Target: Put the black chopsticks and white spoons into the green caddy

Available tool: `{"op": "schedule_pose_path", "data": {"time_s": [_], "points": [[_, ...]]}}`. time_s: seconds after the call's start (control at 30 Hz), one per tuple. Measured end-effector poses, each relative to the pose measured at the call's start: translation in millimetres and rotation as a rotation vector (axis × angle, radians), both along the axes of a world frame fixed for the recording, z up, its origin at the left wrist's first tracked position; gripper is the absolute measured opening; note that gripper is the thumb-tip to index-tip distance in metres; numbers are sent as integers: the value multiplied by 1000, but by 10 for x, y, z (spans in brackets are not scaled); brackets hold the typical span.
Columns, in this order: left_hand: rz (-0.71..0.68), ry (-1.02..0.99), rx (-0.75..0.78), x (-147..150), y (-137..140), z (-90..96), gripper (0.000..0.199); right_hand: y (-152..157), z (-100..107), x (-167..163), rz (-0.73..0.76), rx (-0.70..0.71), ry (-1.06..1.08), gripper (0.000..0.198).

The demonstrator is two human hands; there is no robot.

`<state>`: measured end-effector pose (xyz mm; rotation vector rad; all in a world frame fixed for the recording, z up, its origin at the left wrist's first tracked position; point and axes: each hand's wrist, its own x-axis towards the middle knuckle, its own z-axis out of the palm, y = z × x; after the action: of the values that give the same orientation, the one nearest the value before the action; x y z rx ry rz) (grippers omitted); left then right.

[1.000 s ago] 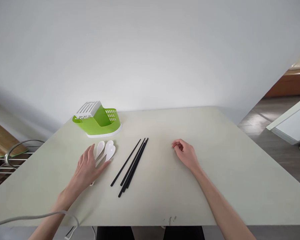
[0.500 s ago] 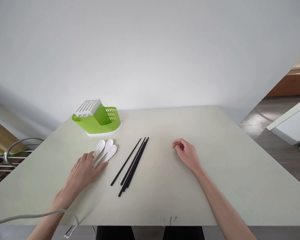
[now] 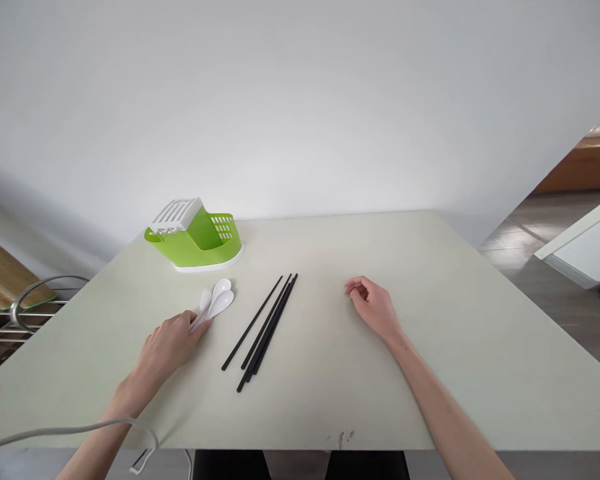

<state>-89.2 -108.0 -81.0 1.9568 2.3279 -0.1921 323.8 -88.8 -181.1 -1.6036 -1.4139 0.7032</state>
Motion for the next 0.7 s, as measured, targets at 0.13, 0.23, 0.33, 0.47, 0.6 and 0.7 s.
{"op": "schedule_pose_path", "data": {"time_s": [0.13,0.23,0.33,0.47,0.6,0.7], "points": [[-48,-5,-29,51,-26,55,36,12,-23,9,11,11,-1,22],[-78,-47,-35,66,-39,66,34,23,-48,21,15,21,-1,22],[-96,-164,-4,58,-26,41,32,28,-61,26,13,18,-9,23],[-119,-370,99,92,32,-4,31,30,-57,24,13,27,-10,23],[-218,-511,219,327,71,-8,31,30,-48,22,14,29,5,23],[-280,-616,232,637,53,-22,30,34,-51,28,16,22,11,23]]}}
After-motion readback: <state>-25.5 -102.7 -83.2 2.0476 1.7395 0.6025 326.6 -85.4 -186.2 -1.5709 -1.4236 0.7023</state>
